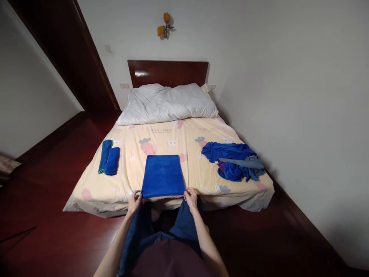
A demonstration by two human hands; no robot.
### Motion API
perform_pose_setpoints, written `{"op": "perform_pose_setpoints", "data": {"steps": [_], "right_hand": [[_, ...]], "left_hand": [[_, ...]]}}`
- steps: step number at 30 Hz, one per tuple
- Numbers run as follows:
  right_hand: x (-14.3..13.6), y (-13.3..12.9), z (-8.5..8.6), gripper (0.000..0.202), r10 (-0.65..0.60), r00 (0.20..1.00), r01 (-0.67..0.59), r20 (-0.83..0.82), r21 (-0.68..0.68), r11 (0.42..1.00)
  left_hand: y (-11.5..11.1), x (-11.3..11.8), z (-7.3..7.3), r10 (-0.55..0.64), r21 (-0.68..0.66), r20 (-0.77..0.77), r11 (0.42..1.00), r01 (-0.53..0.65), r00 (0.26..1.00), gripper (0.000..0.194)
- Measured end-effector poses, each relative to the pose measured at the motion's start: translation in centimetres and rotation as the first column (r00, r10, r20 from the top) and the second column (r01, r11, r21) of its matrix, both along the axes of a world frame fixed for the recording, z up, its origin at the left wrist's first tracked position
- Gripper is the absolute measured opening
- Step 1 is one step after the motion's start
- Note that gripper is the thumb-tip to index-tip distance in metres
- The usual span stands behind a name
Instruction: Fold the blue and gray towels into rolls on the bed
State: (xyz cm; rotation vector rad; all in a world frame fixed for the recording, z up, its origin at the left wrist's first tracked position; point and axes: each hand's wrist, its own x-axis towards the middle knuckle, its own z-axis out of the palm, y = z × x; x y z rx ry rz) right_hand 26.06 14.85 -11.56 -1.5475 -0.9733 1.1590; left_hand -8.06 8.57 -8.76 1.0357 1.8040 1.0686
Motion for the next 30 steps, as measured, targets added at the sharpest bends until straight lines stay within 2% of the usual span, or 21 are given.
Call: {"op": "perform_pose_setpoints", "data": {"steps": [3,8,11,14,16,18,21,23,26,30], "right_hand": [[0.2,-1.3,-0.7,0.05,0.096,0.995,-0.097,0.013,0.071,0.993],[0.4,-1.4,-1.1,0.046,0.186,0.981,-0.193,0.056,0.163,0.967],[0.2,-0.6,-0.6,0.031,0.172,0.96,-0.225,0.219,0.244,0.943],[0.2,-0.1,0.0,0.011,0.114,0.906,-0.253,0.407,0.306,0.918],[0.3,0.1,0.5,0.019,0.101,0.878,-0.285,0.467,0.343,0.895],[0.3,0.4,0.8,0.034,0.152,0.864,-0.353,0.48,0.364,0.862],[0.4,1.0,0.9,0.051,0.301,0.834,-0.479,0.462,0.338,0.81],[0.5,1.5,0.6,0.05,0.349,0.837,-0.496,0.421,0.315,0.81],[0.7,2.3,-0.2,0.041,0.325,0.896,-0.41,0.304,0.283,0.867],[0.8,3.3,-1.1,0.032,0.295,0.929,-0.348,0.226,0.255,0.902]], "left_hand": [[-0.7,-0.8,0.2,-0.135,0.072,-0.106,0.987,0.143,0.985,0.056],[-0.5,-1.3,-0.5,-0.204,0.079,-0.184,0.972,0.222,0.961,0.054],[0.2,-1.4,-1.3,-0.212,0.117,-0.241,0.962,0.245,0.947,0.041],[1.0,-1.6,-1.6,-0.175,0.17,-0.381,0.952,0.255,0.908,0.026],[1.7,-1.8,-1.5,-0.159,0.214,-0.45,0.936,0.279,0.879,0.026],[2.3,-2.1,-1.3,-0.19,0.254,-0.485,0.903,0.345,0.854,0.032],[3.4,-2.6,-1.4,-0.356,0.234,-0.483,0.828,0.509,0.8,0.044],[3.9,-2.9,-1.7,-0.446,0.199,-0.445,0.797,0.571,0.777,0.044],[4.3,-2.9,-1.9,-0.444,0.178,-0.365,0.829,0.529,0.818,0.038],[4.5,-2.4,-1.5,-0.328,0.155,-0.278,0.912,0.379,0.903,0.033]]}}
